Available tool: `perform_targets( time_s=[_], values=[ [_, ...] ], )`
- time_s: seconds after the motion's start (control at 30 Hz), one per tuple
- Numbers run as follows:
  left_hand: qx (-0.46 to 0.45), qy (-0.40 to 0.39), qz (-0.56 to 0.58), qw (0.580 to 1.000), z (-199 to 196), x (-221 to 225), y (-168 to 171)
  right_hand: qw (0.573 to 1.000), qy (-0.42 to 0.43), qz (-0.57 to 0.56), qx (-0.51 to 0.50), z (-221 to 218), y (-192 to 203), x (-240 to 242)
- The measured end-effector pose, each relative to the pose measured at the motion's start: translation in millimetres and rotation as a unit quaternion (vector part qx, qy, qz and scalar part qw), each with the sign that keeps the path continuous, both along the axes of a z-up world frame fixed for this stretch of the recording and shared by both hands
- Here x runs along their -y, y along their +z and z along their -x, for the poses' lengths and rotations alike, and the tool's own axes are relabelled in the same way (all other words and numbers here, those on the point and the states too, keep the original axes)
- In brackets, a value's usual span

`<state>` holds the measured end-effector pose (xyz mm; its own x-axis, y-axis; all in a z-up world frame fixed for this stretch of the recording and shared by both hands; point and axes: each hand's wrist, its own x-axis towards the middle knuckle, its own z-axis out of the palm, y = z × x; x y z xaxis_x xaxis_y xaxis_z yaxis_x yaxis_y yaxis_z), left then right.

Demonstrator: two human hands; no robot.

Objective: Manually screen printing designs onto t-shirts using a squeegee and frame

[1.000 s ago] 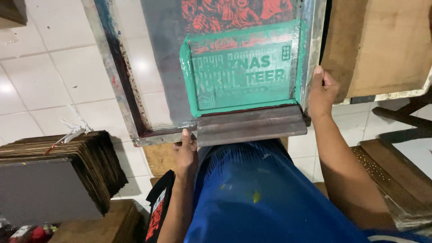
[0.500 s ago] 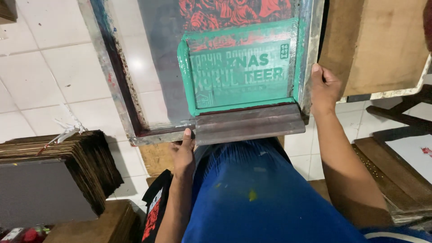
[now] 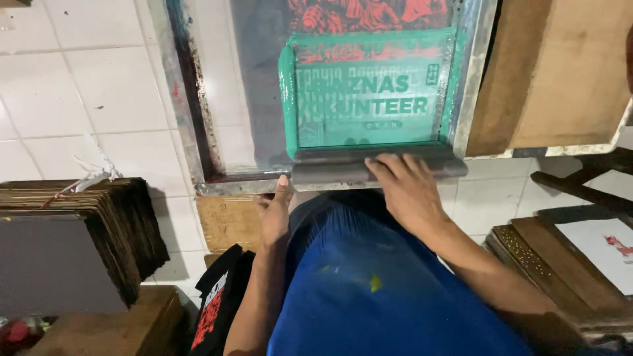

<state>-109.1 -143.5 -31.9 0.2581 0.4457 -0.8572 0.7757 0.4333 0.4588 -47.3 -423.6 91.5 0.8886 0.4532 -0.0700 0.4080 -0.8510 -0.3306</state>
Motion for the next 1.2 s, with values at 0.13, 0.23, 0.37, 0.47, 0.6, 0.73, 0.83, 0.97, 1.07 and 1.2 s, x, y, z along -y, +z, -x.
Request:
perform_targets(
  time_s=[0.13,0.23,0.37,0.47,0.6,0.73,0.83,0.97,1.07,1.2],
  values=[
    [0.116,0.095,-0.015,0.989,-8.7,18.2,21.2,0.999,-0.007,-0.001,0.041,-35.2,-10.3,-4.2],
    [0.129,0.076,-0.005,0.989,1.2,13.8,12.7,0.997,0.004,0.067,0.029,-39.2,-48.8,15.4],
    [0.141,0.061,-0.017,0.988,16.2,9.2,-27.5,0.997,0.012,0.050,-0.053,-30.9,-25.7,12.6],
    [0.139,0.066,-0.015,0.988,21.7,6.8,-35.5,0.999,-0.001,0.028,-0.039,-21.7,-26.1,11.2],
    [0.106,0.046,-0.031,0.993,-1.1,16.5,1.4,1.000,0.001,0.015,-0.021,-53.7,-31.2,17.9],
    [-0.014,-0.043,-0.054,0.997,-19.9,13.0,17.4,0.998,0.003,0.032,-0.051,-123.4,-38.6,27.7],
    [-0.087,-0.068,-0.078,0.991,-35.3,18.0,44.7,0.996,0.010,0.065,-0.066,-182.2,-40.0,32.3],
    [0.085,0.011,-0.034,0.996,-24.9,20.6,56.5,0.993,0.045,0.087,-0.067,-248.7,-36.2,36.7],
    [0.112,-0.009,-0.032,0.993,-29.6,21.8,65.6,0.991,0.041,0.107,-0.071,-265.0,-41.5,38.2],
    [0.052,-0.039,-0.062,0.996,-26.6,18.3,62.0,0.989,-0.019,0.145,0.031,-201.3,-22.5,11.3]
  ],
)
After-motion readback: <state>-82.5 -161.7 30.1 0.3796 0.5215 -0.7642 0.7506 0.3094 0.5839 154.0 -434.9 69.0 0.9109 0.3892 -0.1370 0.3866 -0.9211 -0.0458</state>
